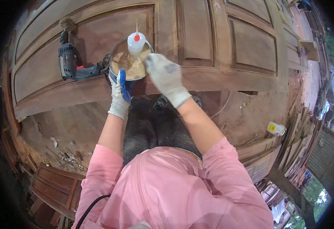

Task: The person sands a wooden door with a sanding block, then uses a power drill with a brush attachment to clean the surface. The person applies a liquid filler from a squeeze bottle into the door's grooves and continues brushing the surface.

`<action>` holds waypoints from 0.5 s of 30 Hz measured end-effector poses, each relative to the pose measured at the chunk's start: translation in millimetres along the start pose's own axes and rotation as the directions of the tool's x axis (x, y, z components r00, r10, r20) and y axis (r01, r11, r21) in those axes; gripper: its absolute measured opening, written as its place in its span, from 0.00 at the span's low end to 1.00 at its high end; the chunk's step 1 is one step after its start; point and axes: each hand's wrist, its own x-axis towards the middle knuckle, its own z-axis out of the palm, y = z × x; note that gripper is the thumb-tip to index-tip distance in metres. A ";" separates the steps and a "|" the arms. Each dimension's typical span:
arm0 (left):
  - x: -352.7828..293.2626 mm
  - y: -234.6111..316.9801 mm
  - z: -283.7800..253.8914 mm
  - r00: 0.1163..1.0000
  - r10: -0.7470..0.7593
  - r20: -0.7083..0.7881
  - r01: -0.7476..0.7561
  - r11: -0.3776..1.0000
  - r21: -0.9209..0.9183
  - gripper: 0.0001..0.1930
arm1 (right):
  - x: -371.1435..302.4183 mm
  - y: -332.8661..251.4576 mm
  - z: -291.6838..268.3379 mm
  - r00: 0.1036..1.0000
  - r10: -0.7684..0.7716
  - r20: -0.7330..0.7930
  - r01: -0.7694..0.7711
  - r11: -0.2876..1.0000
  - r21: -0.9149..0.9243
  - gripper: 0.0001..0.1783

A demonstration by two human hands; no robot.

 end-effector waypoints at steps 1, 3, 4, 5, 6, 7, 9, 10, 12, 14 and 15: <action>1.2 -0.7 -0.5 1.000 0.012 -0.008 -0.011 0.999 0.044 0.38 | -18.1 23.9 -5.9 0.999 0.040 -0.013 -0.040 0.998 -0.049 0.10; 0.2 -0.8 3.5 1.000 0.014 -0.011 -0.014 0.999 0.048 0.39 | -46.2 56.8 -10.2 0.997 0.064 0.038 -0.058 0.988 -0.142 0.11; 3.8 -1.3 5.5 1.000 0.014 0.010 -0.014 1.000 0.028 0.39 | -48.8 66.0 -14.0 0.994 0.045 0.096 -0.027 0.982 -0.186 0.11; 8.0 -1.2 7.1 0.999 0.014 0.029 -0.014 1.000 0.008 0.39 | -50.6 73.9 -14.3 0.987 0.028 0.156 0.008 0.974 -0.228 0.11; 8.7 -1.4 6.4 0.999 0.008 0.041 -0.008 1.000 -0.007 0.40 | -52.1 76.7 -12.7 0.992 0.005 0.130 0.028 0.969 -0.247 0.13; 9.0 -2.0 6.0 0.999 0.004 0.037 -0.003 1.000 -0.012 0.40 | -52.6 80.1 -10.9 0.994 -0.019 0.105 0.047 0.963 -0.266 0.14; 9.3 -1.2 6.9 0.999 -0.006 0.031 0.007 1.000 -0.022 0.40 | -58.6 87.1 -9.5 0.996 -0.045 0.080 0.067 0.951 -0.303 0.19; 7.9 0.7 7.1 0.999 -0.012 0.032 0.012 1.000 -0.016 0.40 | -63.6 91.8 -11.5 0.996 -0.046 0.080 0.070 0.945 -0.320 0.23; 3.2 3.1 6.3 0.999 -0.021 0.031 0.021 1.000 -0.007 0.39 | -71.1 92.8 -12.6 0.993 -0.024 0.118 0.068 0.922 -0.381 0.31; 8.8 -2.6 -0.9 0.999 0.000 0.043 -0.001 1.000 0.003 0.39 | -76.2 84.6 -10.1 0.981 0.027 0.190 0.066 0.883 -0.465 0.38; 10.2 -3.0 0.0 0.999 0.008 0.052 -0.009 1.000 0.011 0.39 | -73.8 80.7 -9.0 0.964 0.061 0.260 0.057 0.905 -0.421 0.45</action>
